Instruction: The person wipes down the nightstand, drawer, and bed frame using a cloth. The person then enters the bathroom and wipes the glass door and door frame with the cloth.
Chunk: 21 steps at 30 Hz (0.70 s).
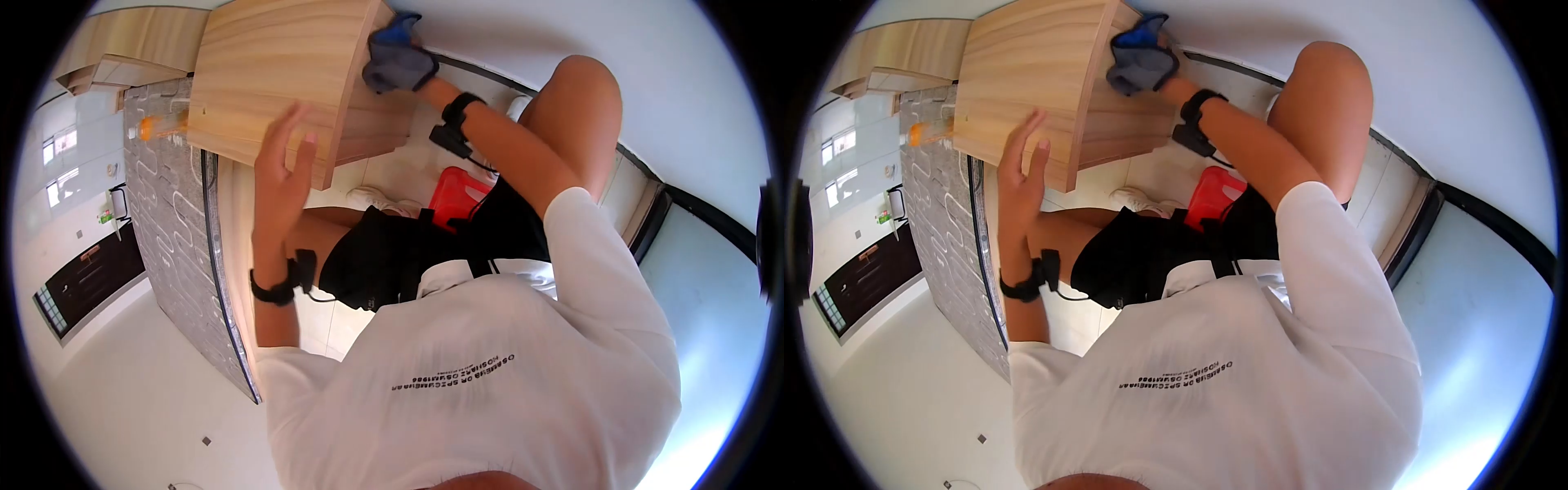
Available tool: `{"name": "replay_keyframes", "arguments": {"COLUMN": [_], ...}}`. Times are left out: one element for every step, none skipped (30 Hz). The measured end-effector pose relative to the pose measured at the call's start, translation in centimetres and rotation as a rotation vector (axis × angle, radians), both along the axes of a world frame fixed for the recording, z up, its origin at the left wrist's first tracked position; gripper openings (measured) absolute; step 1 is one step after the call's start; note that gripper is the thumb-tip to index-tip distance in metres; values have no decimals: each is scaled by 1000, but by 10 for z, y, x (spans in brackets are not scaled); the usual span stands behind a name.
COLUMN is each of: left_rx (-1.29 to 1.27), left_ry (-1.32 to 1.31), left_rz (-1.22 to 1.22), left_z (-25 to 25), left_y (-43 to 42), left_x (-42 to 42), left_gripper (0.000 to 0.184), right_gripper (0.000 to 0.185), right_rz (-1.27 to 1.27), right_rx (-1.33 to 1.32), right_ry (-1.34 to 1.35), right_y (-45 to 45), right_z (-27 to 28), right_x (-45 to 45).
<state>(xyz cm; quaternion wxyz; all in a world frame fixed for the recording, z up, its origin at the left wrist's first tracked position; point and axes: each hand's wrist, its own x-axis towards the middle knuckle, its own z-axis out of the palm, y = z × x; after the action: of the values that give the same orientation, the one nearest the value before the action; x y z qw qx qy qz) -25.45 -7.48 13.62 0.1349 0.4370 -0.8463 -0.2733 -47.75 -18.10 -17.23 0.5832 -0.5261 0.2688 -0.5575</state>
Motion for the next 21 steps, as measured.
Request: {"name": "replay_keyframes", "arguments": {"left_rx": [-2, -9, -16, -18, -48, -78, -71, -82, -89, -84, -90, -90, -88, -86, -81, -78, -76, -75, -76, -60, -53], "left_ry": [-5, -100, -196, -201, -391, -579, -580, -562, -536, -535, -545, -559, -561, -556, -551, -551, -559, -566, -566, -566, -566], "left_rz": [5, 14, 18, 12, 35, 53, 48, 43, 33, 32, 42, 51, 54, 50, 55, 56, 51, 49, 53, 45, 40], "left_z": [-11, -27, -37, -40, -45, -50, -54, -56, -61, -62, -62, -62, -62, -61, -61, -60, -58, -57, -56, -55, -53], "left_y": [-10, -18, -23, -20, -13, -11, -11, -10, -12, -13, -12, -12, -13, -12, -12, -12, -12, -11, -12, -10, -12], "left_x": [7, 15, 19, 15, 6, -1, -1, 2, 0, -1, -1, 0, 0, -1, -2, -3, -4, -5, -6, -6, -6], "left_gripper": [45, 57, 69, 69, 82, 96, 96, 100, 104, 104, 104, 104, 104, 103, 103, 103, 104, 104, 104, 106, 107], "right_gripper": [28, 25, 23, 22, 22, 14, 15, 15, 16, 22, 22, 27, 34, 36, 37, 38, 38, 36, 35, 34, 34], "right_rz": [-21, -46, -27, -12, -20, -99, -161, -161, -319, -434, -433, -254, -75, -188, -315, -449, -449, -402, -357, -313, -197], "right_rx": [36, 71, 46, 24, 29, 647, 1217, 1218, 742, 219, 220, 310, 390, 290, 198, 122, 123, 144, 165, 189, -65], "right_ry": [442, 882, 855, 827, 823, 335, -205, -204, 313, 786, 785, 633, 478, 594, 723, 852, 852, 872, 890, 909, 1373], "right_y": [29, 45, 47, 48, 60, 82, 96, 90, 78, 63, 54, 49, 35, 12, -11, -34, -31, -25, -16, -3, 27], "right_z": [34, 55, 30, 5, 22, 57, 77, 63, 31, 9, -1, -15, -27, -72, -117, -162, -160, -145, -124, -98, -41], "right_x": [13, 20, 33, 46, 52, 61, 67, 71, 69, 65, 54, 40, 28, 34, 41, 47, 44, 35, 26, 21, 29]}}
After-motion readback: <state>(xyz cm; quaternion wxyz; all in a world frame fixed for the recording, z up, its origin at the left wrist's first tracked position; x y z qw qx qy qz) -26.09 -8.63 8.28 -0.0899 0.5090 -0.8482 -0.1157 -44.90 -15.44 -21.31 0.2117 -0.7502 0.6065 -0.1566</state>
